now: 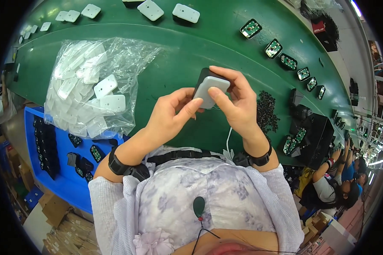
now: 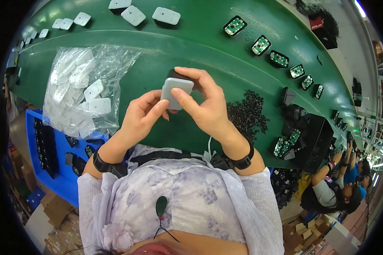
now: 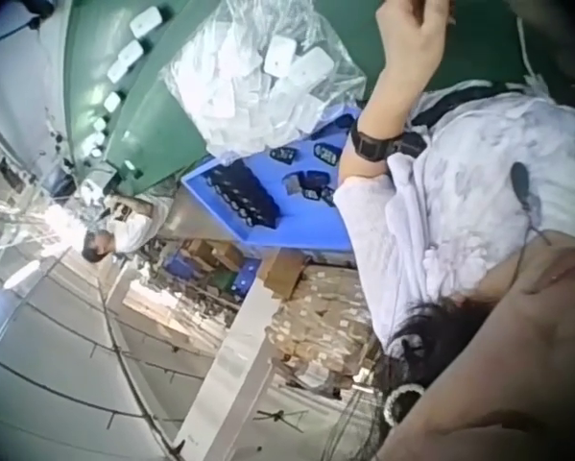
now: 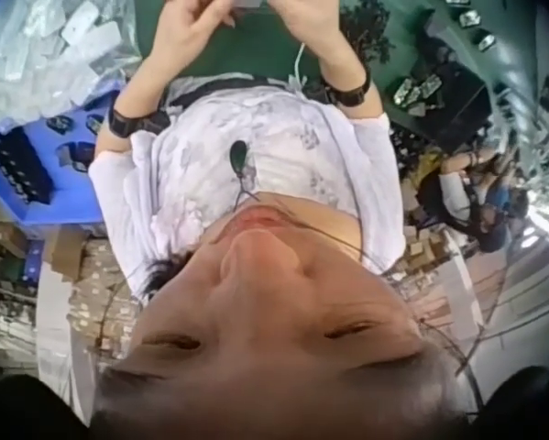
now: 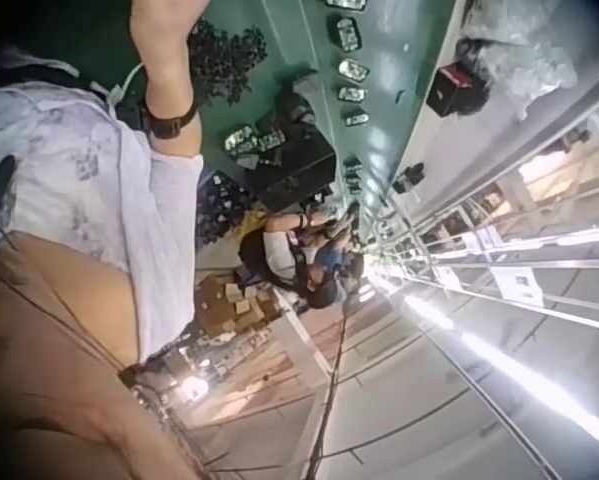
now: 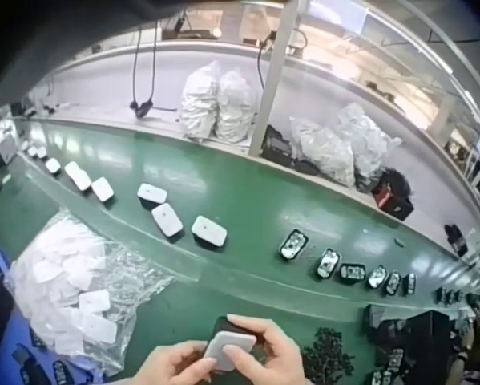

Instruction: The person picks up a white plastic plate and a black pin, inserts the pin into the plate, and then presses a black plastic housing onto the plate by hand before placing the assembly on the conveyor belt.

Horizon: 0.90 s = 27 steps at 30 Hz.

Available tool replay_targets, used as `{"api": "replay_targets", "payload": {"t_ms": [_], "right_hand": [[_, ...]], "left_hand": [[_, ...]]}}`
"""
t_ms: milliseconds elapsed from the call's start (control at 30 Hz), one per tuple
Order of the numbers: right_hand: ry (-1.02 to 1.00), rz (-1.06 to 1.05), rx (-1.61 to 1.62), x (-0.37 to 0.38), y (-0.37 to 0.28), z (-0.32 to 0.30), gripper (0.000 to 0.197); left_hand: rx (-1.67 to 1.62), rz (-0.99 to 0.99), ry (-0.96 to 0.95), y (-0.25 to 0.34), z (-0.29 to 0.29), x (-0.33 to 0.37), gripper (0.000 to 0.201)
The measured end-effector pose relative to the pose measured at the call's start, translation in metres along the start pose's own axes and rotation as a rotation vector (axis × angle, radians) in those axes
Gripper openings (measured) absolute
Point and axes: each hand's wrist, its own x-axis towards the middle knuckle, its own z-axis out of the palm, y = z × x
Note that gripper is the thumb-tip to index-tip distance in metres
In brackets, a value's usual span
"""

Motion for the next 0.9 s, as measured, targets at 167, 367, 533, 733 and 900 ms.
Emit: {"api": "replay_targets", "payload": {"t_ms": [167, 367, 533, 733, 900], "right_hand": [[0.016, -0.307, -0.156, -0.015, -0.027, -0.01, 0.048], [-0.074, -0.856, -0.334, -0.027, -0.077, -0.05, 0.068], [0.197, -0.422, -0.399, 0.048, -0.044, -0.05, 0.041], [-0.09, -0.195, -0.69, 0.148, 0.025, -0.075, 0.036], [-0.38, -0.076, -0.789, 0.192, 0.039, -0.071, 0.035]], "left_hand": [[0.336, 0.434, 0.008, 0.025, 0.006, -0.008, 0.034], [0.286, 0.88, -0.115, 0.066, 0.04, -0.007, 0.051], [0.685, 0.775, 0.172, 0.045, 0.007, 0.001, 0.056], [1.029, 0.5, 0.63, 0.016, -0.09, -0.04, 0.026], [1.45, 0.274, 0.576, -0.001, -0.152, -0.062, 0.042]]}}
